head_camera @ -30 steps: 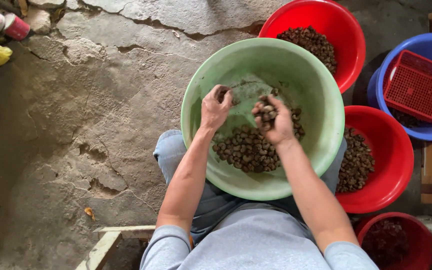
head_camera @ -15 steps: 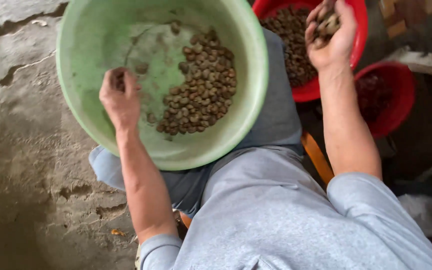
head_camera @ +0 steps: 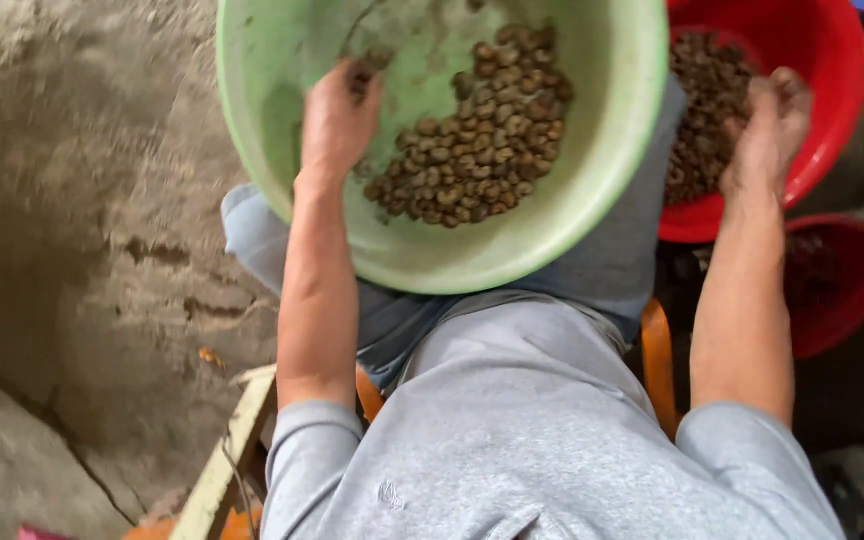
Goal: Manually sorting nuts in a large plastic basin and transferring them to other bowls at a fast pace.
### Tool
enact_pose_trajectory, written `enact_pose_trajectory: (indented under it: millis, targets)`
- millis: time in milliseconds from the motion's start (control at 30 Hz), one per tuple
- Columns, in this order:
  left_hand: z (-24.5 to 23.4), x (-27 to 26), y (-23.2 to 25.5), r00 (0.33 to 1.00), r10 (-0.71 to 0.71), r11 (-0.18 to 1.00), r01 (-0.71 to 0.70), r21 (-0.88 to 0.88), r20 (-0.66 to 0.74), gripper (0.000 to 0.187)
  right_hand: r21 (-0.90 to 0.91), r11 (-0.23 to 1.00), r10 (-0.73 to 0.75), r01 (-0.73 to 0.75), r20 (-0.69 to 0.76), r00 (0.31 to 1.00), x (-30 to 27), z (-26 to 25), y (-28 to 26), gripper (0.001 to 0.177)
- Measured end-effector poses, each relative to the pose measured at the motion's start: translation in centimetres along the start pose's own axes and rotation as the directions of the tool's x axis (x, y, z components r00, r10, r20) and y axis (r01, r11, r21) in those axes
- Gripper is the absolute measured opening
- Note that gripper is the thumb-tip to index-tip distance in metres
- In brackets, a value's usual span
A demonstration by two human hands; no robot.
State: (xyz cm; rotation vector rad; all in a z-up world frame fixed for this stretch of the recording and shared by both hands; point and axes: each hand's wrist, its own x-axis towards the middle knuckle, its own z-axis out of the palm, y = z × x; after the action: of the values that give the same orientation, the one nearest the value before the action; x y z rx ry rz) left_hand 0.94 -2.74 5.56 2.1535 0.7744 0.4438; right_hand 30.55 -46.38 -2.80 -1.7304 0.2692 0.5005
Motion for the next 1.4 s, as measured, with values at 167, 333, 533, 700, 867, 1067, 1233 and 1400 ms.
enact_pose_trajectory:
  millis: [167, 333, 533, 700, 867, 1067, 1233, 1400]
  targets:
    - [0.6, -0.6, -1.7, 0.979, -0.069, 0.955, 0.009, 0.298, 0.192, 0.020, 0.016, 0.459, -0.856, 0.888, 0.274, 0.438, -5.0, 6.6, -8.0, 0.020]
    - [1.3, -0.7, -2.4, 0.928, -0.159, 0.931, 0.027, 0.365, 0.337, 0.019, 0.017, 0.388, -0.766, 0.922, 0.563, 0.312, -12.6, 14.2, -13.7, 0.017]
    - [3.1, -0.9, 0.0, 0.889, 0.002, 0.946, -0.149, 0.287, 0.457, 0.016, -0.341, 0.129, -0.416, 0.931, 0.833, 0.363, -12.5, 19.4, -10.4, 0.022]
    - [6.3, -1.7, -1.8, 0.859, 0.266, 0.823, -0.439, 0.361, 0.438, 0.022, -0.466, -0.050, -0.398, 0.883, 0.821, 0.410, -9.0, 22.7, -8.1, 0.030]
    - [10.2, -0.8, -6.6, 0.833, 0.195, 0.830, -0.422, 0.365, 0.518, 0.024, -0.441, -0.164, -0.400, 0.883, 0.847, 0.349, -6.0, 26.3, -4.4, 0.032]
    - [8.2, -1.0, -3.1, 0.851, 0.085, 0.773, -0.385, 0.505, 0.518, 0.025, -0.599, -0.116, -0.208, 0.792, 0.795, 0.571, -6.2, 29.1, -2.8, 0.031]
    - [7.3, 0.1, -2.7, 0.812, 0.053, 0.825, -0.364, 0.433, 0.581, 0.035, -0.617, 0.041, -0.133, 0.786, 0.776, 0.617, -7.5, 29.3, -4.8, 0.039]
    - [6.7, -0.3, -1.7, 0.821, 0.065, 0.822, -0.366, 0.436, 0.567, 0.041, -0.559, 0.632, -0.024, 0.537, 0.678, 0.735, -10.7, 28.4, -9.9, 0.042]
